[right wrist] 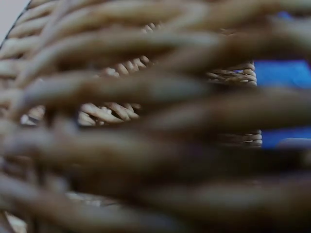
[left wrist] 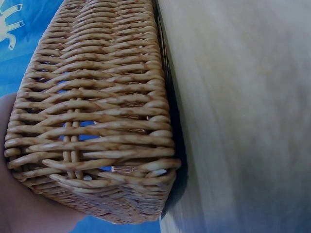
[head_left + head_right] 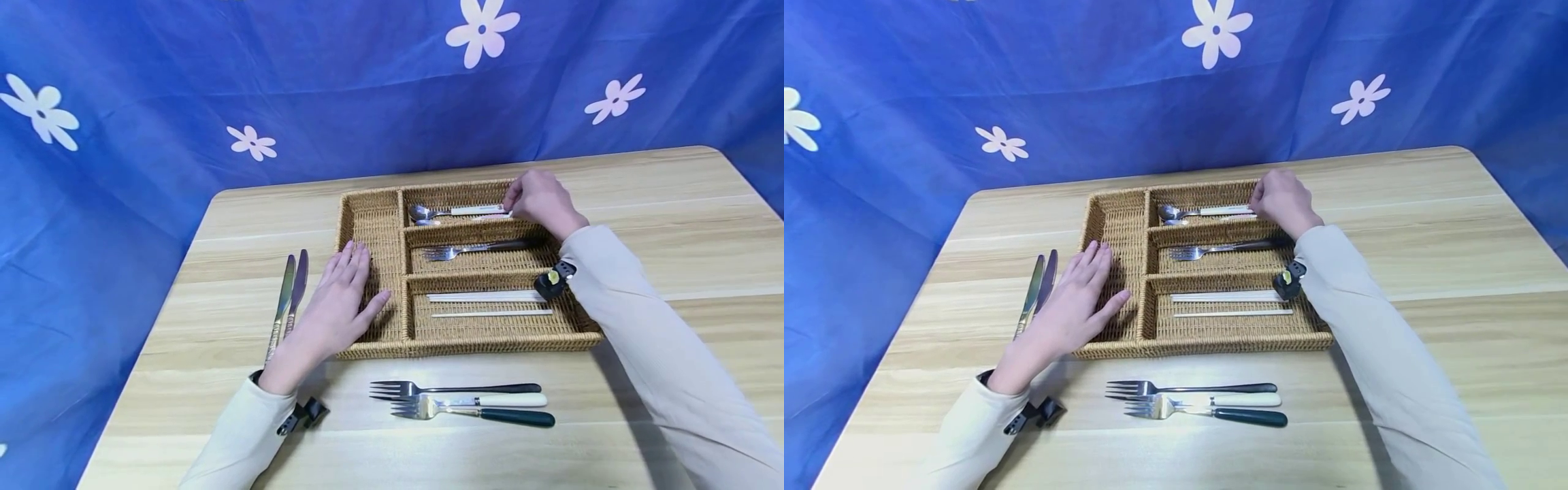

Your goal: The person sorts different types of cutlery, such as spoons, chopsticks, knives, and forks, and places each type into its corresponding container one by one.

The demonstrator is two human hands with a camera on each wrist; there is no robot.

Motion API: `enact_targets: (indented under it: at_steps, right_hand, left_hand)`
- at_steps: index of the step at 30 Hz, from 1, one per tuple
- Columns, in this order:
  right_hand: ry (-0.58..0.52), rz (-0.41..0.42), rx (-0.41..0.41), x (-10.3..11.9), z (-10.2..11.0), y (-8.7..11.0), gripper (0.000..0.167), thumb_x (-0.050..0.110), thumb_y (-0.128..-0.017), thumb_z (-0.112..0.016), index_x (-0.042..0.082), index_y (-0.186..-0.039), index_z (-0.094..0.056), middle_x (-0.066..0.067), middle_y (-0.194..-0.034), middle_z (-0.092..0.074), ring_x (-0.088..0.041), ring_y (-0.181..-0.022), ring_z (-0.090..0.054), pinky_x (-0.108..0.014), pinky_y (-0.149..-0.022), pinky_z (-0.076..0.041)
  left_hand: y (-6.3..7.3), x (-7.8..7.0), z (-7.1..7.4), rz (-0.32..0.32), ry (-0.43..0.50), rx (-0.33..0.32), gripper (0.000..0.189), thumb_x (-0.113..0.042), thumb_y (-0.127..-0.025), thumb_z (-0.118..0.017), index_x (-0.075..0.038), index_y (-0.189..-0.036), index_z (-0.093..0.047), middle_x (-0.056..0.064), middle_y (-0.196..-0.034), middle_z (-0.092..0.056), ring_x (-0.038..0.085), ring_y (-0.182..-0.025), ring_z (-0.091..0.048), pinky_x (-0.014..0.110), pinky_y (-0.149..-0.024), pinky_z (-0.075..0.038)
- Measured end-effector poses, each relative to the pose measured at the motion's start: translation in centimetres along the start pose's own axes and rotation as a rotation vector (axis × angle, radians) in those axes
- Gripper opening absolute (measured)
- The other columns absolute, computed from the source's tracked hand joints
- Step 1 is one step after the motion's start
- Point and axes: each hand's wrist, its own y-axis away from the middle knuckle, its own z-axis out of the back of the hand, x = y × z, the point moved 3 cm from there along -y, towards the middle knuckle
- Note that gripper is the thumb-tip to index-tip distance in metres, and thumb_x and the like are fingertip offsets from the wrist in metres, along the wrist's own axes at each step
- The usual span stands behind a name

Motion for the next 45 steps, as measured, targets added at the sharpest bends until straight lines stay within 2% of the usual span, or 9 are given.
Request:
enact_targets:
  at_steps: [9,13,19,25,30,34,38,41,45]
  right_hand:
    - [-0.016,0.027,-0.052,-0.2,0.4,0.7,0.011,0.005,-0.078,-0.073,0.005,-0.089,-0.074,-0.014,-0.093,-0.07,-0.031,-0.087,-0.061,-0.047,-0.076,-0.05]
    - [-0.016,0.074,-0.063,0.7,1.5,2.1,0.014,0.01,-0.08,-0.076,0.004,-0.092,-0.073,-0.014,-0.094,-0.072,-0.032,-0.088,-0.063,-0.048,-0.081,-0.049]
    - [0.024,0.19,-0.132,2.4,3.9,6.4,0.01,0.011,-0.083,-0.074,0.007,-0.092,-0.075,-0.014,-0.092,-0.073,-0.03,-0.081,-0.068,-0.048,-0.078,-0.05]
    - [0.112,0.328,-0.268,2.4,3.7,12.1,0.005,0.013,-0.083,-0.076,0.012,-0.087,-0.077,-0.007,-0.08,-0.074,-0.018,-0.064,-0.065,-0.042,-0.062,-0.053]
    - [0.167,0.46,-0.376,2.5,2.4,16.3,0.007,0.013,-0.079,-0.078,0.015,-0.086,-0.077,-0.002,-0.075,-0.073,-0.011,-0.054,-0.058,-0.036,-0.047,-0.049]
    - [0.173,0.569,-0.418,3.0,0.1,19.8,0.012,0.01,-0.075,-0.079,0.015,-0.084,-0.076,-0.001,-0.078,-0.073,-0.015,-0.06,-0.065,-0.036,-0.047,-0.054]
    - [0.177,0.676,-0.416,4.0,-2.8,22.6,0.013,0.005,-0.074,-0.075,0.016,-0.08,-0.072,0.004,-0.073,-0.069,-0.011,-0.062,-0.064,-0.025,-0.047,-0.051]
    - [0.197,0.712,-0.362,4.8,-5.0,23.8,0.017,0.0,-0.071,-0.071,0.016,-0.074,-0.067,0.008,-0.069,-0.064,-0.008,-0.06,-0.059,-0.02,-0.046,-0.048]
    - [0.278,0.68,-0.21,4.9,-7.3,24.5,0.022,-0.002,-0.07,-0.07,0.018,-0.067,-0.061,0.01,-0.065,-0.058,-0.009,-0.059,-0.055,-0.025,-0.042,-0.044]
  left_hand:
    - [-0.2,-0.2,0.0,-0.006,0.008,0.005,0.076,-0.047,-0.102,-0.036,0.01,-0.148,-0.018,0.025,-0.156,-0.015,0.036,-0.147,-0.006,0.048,-0.119,-0.005]
    - [-0.1,-0.1,0.1,-0.003,0.01,0.003,0.075,-0.047,-0.102,-0.035,0.01,-0.148,-0.019,0.025,-0.156,-0.015,0.036,-0.147,-0.006,0.047,-0.12,-0.004]
    - [0.0,0.0,0.2,-0.007,0.014,-0.007,0.074,-0.047,-0.103,-0.035,0.01,-0.148,-0.019,0.025,-0.156,-0.016,0.036,-0.147,-0.006,0.047,-0.12,-0.004]
    - [0.0,0.0,0.0,-0.008,0.01,-0.006,0.074,-0.046,-0.103,-0.036,0.01,-0.148,-0.019,0.025,-0.156,-0.016,0.036,-0.147,-0.005,0.049,-0.119,-0.006]
    - [0.1,0.0,0.0,-0.003,0.011,-0.003,0.074,-0.047,-0.103,-0.035,0.01,-0.148,-0.019,0.025,-0.156,-0.016,0.036,-0.146,-0.006,0.047,-0.12,-0.004]
    - [0.2,0.0,-0.1,-0.005,0.009,0.007,0.074,-0.046,-0.103,-0.034,0.011,-0.148,-0.018,0.026,-0.156,-0.015,0.036,-0.146,-0.005,0.048,-0.119,-0.005]
    - [0.1,0.1,-0.1,-0.011,0.003,-0.002,0.074,-0.045,-0.103,-0.035,0.011,-0.147,-0.019,0.026,-0.155,-0.016,0.037,-0.146,-0.006,0.048,-0.119,-0.005]
    - [-0.1,0.1,0.0,-0.01,0.0,-0.008,0.074,-0.046,-0.103,-0.035,0.011,-0.147,-0.019,0.026,-0.155,-0.016,0.037,-0.146,-0.006,0.046,-0.12,-0.002]
    - [-0.1,0.0,0.0,-0.004,0.002,0.002,0.075,-0.047,-0.103,-0.035,0.011,-0.148,-0.018,0.026,-0.156,-0.015,0.036,-0.146,-0.005,0.043,-0.12,0.0]
